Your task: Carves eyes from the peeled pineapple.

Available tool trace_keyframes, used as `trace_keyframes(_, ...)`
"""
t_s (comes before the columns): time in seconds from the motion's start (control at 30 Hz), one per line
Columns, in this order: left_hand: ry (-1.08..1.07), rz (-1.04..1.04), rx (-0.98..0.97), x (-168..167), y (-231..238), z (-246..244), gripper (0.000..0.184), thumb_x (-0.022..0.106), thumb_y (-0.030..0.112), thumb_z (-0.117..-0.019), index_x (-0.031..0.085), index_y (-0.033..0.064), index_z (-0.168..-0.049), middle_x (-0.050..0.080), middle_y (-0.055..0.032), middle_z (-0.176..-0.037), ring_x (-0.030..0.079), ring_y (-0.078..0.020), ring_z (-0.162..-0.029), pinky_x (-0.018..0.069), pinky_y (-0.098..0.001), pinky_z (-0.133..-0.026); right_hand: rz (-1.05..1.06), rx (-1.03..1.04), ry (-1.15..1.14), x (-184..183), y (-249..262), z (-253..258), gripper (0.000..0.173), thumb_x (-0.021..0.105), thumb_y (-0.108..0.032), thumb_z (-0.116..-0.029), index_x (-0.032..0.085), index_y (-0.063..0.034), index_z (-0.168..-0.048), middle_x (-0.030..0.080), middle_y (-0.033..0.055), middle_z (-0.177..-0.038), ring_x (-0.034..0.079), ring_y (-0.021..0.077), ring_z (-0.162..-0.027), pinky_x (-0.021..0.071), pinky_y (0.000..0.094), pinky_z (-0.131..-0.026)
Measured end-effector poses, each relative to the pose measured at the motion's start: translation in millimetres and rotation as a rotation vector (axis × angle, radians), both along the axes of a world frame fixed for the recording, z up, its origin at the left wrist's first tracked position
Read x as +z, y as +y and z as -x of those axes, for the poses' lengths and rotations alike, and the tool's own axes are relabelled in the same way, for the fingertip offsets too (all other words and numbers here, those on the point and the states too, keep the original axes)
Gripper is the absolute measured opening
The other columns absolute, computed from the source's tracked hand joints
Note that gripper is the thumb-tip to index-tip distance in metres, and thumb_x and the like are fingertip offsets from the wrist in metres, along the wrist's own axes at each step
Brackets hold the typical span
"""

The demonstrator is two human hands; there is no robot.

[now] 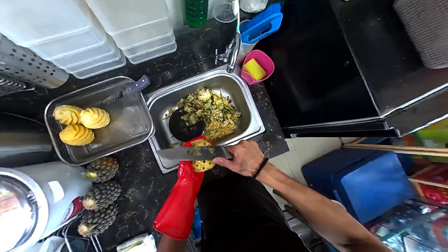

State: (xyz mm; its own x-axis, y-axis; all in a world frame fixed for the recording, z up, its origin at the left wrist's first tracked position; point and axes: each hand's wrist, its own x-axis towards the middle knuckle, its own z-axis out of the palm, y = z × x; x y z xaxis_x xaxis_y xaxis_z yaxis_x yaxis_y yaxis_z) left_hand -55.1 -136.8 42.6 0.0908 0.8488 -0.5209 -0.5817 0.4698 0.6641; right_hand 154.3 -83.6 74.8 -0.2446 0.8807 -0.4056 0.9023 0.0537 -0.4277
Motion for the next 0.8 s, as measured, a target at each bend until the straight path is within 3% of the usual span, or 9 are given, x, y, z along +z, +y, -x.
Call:
trace_keyframes(0.07,-0.054,0.000,0.003,-10.1,7.2,0.2,0.045,0.023,0.027,-0.1132,0.043,0.0006,-0.144,0.058,-0.0177,-0.134,0.061,-0.0251,-0.121,0.0542,-0.0427,-0.100,0.101,-0.080,-0.030,-7.2,8.2,-14.7,0.077,0.045,-0.078,-0.0939,0.073,-0.0070,-0.085,0.069,0.0149,-0.076,0.070,0.0362,-0.079,0.0536,0.0600,-0.070)
trace_keyframes(0.13,-0.055,0.018,-0.012,-10.8,14.2,-3.2,0.046,0.024,0.031,-0.1122,0.050,0.0010,-0.136,0.064,-0.0162,-0.121,0.065,-0.0249,-0.108,0.0578,-0.0419,-0.092,0.094,-0.117,-0.036,-12.4,6.5,-26.4,0.076,0.044,-0.077,-0.0950,0.071,-0.0069,-0.085,0.068,0.0146,-0.076,0.070,0.0361,-0.080,0.0535,0.0591,-0.070)
trace_keyframes(0.23,-0.039,0.045,0.048,-2.1,5.4,-8.6,0.045,0.026,0.030,-0.1129,0.042,0.0072,-0.148,0.055,-0.0104,-0.140,0.056,-0.0184,-0.126,0.0473,-0.0382,-0.107,0.022,-0.071,0.104,0.9,-7.2,-17.2,0.082,0.039,-0.082,-0.0922,0.071,-0.0072,-0.080,0.065,0.0109,-0.069,0.067,0.0317,-0.071,0.0529,0.0561,-0.065)
trace_keyframes(0.37,0.028,0.006,0.022,7.2,0.3,-8.9,0.046,0.018,0.024,-0.1134,0.033,0.0055,-0.153,0.048,-0.0099,-0.148,0.050,-0.0144,-0.133,0.0441,-0.0337,-0.111,-0.007,0.009,0.104,6.5,-10.5,-5.7,0.091,0.029,-0.089,-0.0886,0.069,-0.0078,-0.076,0.063,0.0097,-0.065,0.067,0.0298,-0.068,0.0515,0.0539,-0.062)
trace_keyframes(0.47,0.145,0.010,0.031,-3.5,8.3,-8.0,0.042,0.028,0.025,-0.1128,0.045,0.0049,-0.145,0.060,-0.0110,-0.133,0.061,-0.0171,-0.118,0.0524,-0.0368,-0.100,0.030,-0.015,0.047,-4.9,-6.9,-13.7,0.090,0.030,-0.088,-0.0899,0.070,-0.0076,-0.081,0.068,0.0122,-0.073,0.070,0.0329,-0.076,0.0529,0.0570,-0.068)
trace_keyframes(0.53,0.084,0.024,0.040,-8.9,19.8,-8.0,0.043,0.026,0.030,-0.1122,0.047,0.0009,-0.137,0.065,-0.0197,-0.117,0.068,-0.0297,-0.102,0.0594,-0.0475,-0.086,0.103,-0.087,-0.036,-9.6,-3.5,-25.0,0.087,0.034,-0.082,-0.0939,0.072,-0.0041,-0.088,0.070,0.0179,-0.080,0.071,0.0394,-0.085,0.0524,0.0623,-0.075)
trace_keyframes(0.67,-0.319,0.037,0.084,-8.4,29.1,-5.3,0.050,0.033,0.042,-0.1089,0.055,0.0046,-0.134,0.066,-0.0227,-0.116,0.068,-0.0352,-0.101,0.0601,-0.0521,-0.082,0.117,-0.193,-0.103,-43.9,-8.5,-62.8,0.088,0.034,-0.081,-0.0938,0.074,-0.0020,-0.094,0.072,0.0228,-0.087,0.071,0.0440,-0.092,0.0523,0.0661,-0.081)
trace_keyframes(0.73,-0.458,0.109,0.179,-14.4,29.7,-7.8,0.055,0.031,0.048,-0.1080,0.055,0.0086,-0.138,0.063,-0.0232,-0.124,0.066,-0.0383,-0.109,0.0570,-0.0587,-0.088,0.323,-0.353,-0.013,-69.7,-6.7,-72.9,0.081,0.032,-0.072,-0.1013,0.072,-0.0017,-0.095,0.069,0.0186,-0.085,0.069,0.0347,-0.084,0.0537,0.0575,-0.077)
trace_keyframes(0.8,-0.472,0.176,0.266,-16.1,33.7,-18.1,0.058,0.024,0.052,-0.1081,0.052,0.0143,-0.142,0.061,-0.0220,-0.129,0.064,-0.0396,-0.113,0.0543,-0.0623,-0.091,0.456,-0.533,0.163,-101.2,-9.4,-77.8,0.079,0.027,-0.070,-0.1038,0.065,-0.0036,-0.083,0.057,0.0088,-0.068,0.057,0.0239,-0.060,0.0504,0.0477,-0.062)
